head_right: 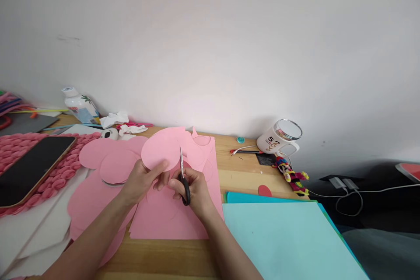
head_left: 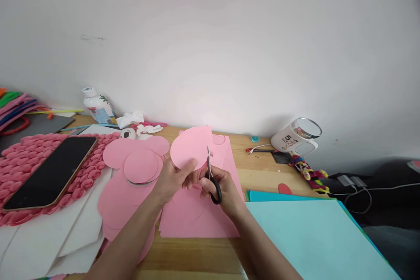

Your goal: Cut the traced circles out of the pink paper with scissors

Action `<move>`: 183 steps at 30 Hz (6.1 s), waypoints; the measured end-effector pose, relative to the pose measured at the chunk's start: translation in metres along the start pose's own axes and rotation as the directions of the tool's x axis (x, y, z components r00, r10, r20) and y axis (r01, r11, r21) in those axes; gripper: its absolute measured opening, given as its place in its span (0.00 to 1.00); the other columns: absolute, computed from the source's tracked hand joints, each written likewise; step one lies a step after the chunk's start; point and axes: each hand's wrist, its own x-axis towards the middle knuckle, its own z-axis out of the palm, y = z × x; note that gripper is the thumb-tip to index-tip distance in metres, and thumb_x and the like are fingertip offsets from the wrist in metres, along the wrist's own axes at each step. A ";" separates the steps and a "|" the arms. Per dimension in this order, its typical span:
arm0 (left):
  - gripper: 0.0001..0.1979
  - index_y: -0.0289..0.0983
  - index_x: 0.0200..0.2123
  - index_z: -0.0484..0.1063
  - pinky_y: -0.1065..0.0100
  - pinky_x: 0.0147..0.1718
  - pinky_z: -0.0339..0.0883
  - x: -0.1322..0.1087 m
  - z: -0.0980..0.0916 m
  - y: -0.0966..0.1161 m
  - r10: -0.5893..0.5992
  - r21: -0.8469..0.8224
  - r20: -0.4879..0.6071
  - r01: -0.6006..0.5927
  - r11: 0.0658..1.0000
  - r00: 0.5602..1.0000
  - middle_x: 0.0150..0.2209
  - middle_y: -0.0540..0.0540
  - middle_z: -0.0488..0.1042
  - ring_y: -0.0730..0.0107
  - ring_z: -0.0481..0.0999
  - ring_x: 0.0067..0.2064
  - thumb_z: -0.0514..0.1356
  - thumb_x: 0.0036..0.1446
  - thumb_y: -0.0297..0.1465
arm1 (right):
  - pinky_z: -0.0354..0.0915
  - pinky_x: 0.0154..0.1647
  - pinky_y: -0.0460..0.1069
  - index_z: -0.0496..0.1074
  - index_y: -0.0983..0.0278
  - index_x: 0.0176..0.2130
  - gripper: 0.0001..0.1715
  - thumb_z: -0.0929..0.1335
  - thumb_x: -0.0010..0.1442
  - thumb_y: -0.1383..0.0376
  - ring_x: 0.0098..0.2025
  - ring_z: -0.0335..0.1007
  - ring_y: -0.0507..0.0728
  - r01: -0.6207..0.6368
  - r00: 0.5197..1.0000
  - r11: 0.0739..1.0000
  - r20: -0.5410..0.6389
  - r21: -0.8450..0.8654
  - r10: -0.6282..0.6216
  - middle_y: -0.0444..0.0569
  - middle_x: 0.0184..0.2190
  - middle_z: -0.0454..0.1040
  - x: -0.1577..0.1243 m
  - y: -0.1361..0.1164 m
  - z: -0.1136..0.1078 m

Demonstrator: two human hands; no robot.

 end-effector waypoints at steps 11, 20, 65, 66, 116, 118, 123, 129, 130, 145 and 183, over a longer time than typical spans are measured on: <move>0.15 0.34 0.17 0.65 0.74 0.14 0.55 -0.001 -0.001 -0.006 -0.001 0.095 0.014 -0.001 0.995 1.000 0.13 0.53 0.63 0.81 0.59 0.14 0.61 0.52 0.34 | 0.55 0.25 0.46 0.67 0.65 0.27 0.20 0.75 0.44 0.54 0.23 0.56 0.49 0.028 1.000 0.997 0.011 0.068 -0.029 0.39 0.19 0.61 0.001 0.000 0.000; 0.15 0.33 0.17 0.66 0.75 0.13 0.55 -0.002 0.000 -0.006 -0.026 0.069 0.034 0.024 0.997 0.999 0.13 0.53 0.64 0.81 0.60 0.14 0.60 0.52 0.34 | 0.52 0.26 0.46 0.66 0.65 0.27 0.21 0.75 0.44 0.55 0.25 0.53 0.50 0.044 0.999 0.996 0.000 0.074 -0.044 0.40 0.21 0.61 0.002 0.001 -0.002; 0.17 0.35 0.14 0.63 0.73 0.14 0.52 0.001 -0.001 0.000 0.004 0.056 -0.040 -0.002 0.998 0.999 0.11 0.53 0.62 0.80 0.58 0.14 0.60 0.51 0.34 | 0.58 0.18 0.45 0.66 0.64 0.24 0.17 0.70 0.49 0.54 0.16 0.61 0.49 -0.012 1.000 1.000 -0.011 -0.019 0.012 0.39 0.13 0.64 -0.001 -0.001 0.001; 0.16 0.35 0.15 0.63 0.73 0.14 0.53 0.001 -0.001 0.000 0.007 0.055 -0.050 -0.004 0.998 0.999 0.11 0.53 0.62 0.80 0.59 0.14 0.60 0.51 0.34 | 0.58 0.18 0.45 0.66 0.64 0.24 0.17 0.70 0.49 0.53 0.16 0.61 0.50 -0.016 1.000 1.000 -0.008 -0.025 0.016 0.39 0.13 0.64 -0.001 -0.001 0.002; 0.18 0.34 0.14 0.64 0.73 0.14 0.54 0.000 -0.001 0.001 -0.004 0.063 -0.011 0.005 0.998 1.000 0.10 0.53 0.63 0.79 0.59 0.14 0.60 0.51 0.36 | 0.60 0.19 0.45 0.66 0.63 0.24 0.16 0.69 0.51 0.54 0.17 0.62 0.50 0.005 1.000 1.000 -0.009 -0.010 -0.005 0.38 0.14 0.62 -0.001 -0.002 0.000; 0.17 0.35 0.14 0.63 0.73 0.14 0.55 0.000 0.000 0.001 0.003 0.055 -0.048 -0.001 0.998 0.999 0.10 0.53 0.63 0.79 0.59 0.14 0.61 0.50 0.35 | 0.59 0.19 0.45 0.66 0.64 0.24 0.15 0.70 0.50 0.55 0.16 0.61 0.50 -0.009 1.000 1.000 -0.013 -0.015 0.009 0.38 0.13 0.63 -0.001 0.000 0.001; 0.17 0.35 0.13 0.61 0.75 0.13 0.52 0.000 -0.001 -0.001 -0.009 0.086 -0.113 0.019 0.996 0.994 0.10 0.55 0.59 0.81 0.56 0.14 0.63 0.47 0.33 | 0.58 0.21 0.45 0.67 0.63 0.27 0.14 0.72 0.47 0.57 0.18 0.60 0.50 -0.025 0.999 1.000 -0.031 0.018 0.026 0.38 0.16 0.63 0.000 -0.001 0.002; 0.16 0.34 0.15 0.65 0.74 0.14 0.53 0.000 -0.005 -0.009 -0.046 0.157 -0.059 0.055 0.986 0.997 0.11 0.55 0.60 0.81 0.56 0.14 0.63 0.48 0.36 | 0.52 0.22 0.45 0.65 0.64 0.26 0.18 0.73 0.45 0.56 0.24 0.54 0.49 0.019 0.999 1.000 -0.045 -0.010 -0.020 0.40 0.20 0.61 0.000 -0.004 -0.001; 0.16 0.34 0.15 0.65 0.74 0.14 0.53 0.000 -0.005 -0.010 -0.051 0.155 -0.058 0.059 0.986 0.997 0.11 0.55 0.60 0.81 0.57 0.14 0.63 0.48 0.36 | 0.52 0.22 0.45 0.65 0.64 0.27 0.18 0.73 0.46 0.55 0.24 0.54 0.50 0.020 0.999 1.000 -0.039 -0.010 -0.020 0.40 0.20 0.60 0.000 -0.004 -0.001; 0.17 0.34 0.14 0.62 0.74 0.15 0.51 -0.001 -0.005 -0.005 -0.046 0.142 -0.063 0.054 0.988 0.997 0.11 0.55 0.60 0.81 0.57 0.15 0.62 0.48 0.36 | 0.58 0.22 0.45 0.67 0.64 0.27 0.12 0.72 0.47 0.60 0.18 0.61 0.49 -0.023 0.998 0.999 -0.052 0.041 0.025 0.38 0.16 0.64 0.001 -0.001 0.000; 0.21 0.34 0.12 0.62 0.73 0.15 0.52 0.001 -0.003 -0.002 0.022 0.080 -0.020 -0.021 0.997 1.000 0.10 0.54 0.61 0.82 0.57 0.11 0.58 0.54 0.35 | 0.59 0.19 0.45 0.65 0.64 0.24 0.15 0.69 0.52 0.57 0.17 0.63 0.50 -0.014 1.000 1.000 -0.027 0.022 0.015 0.37 0.13 0.62 -0.002 -0.002 0.001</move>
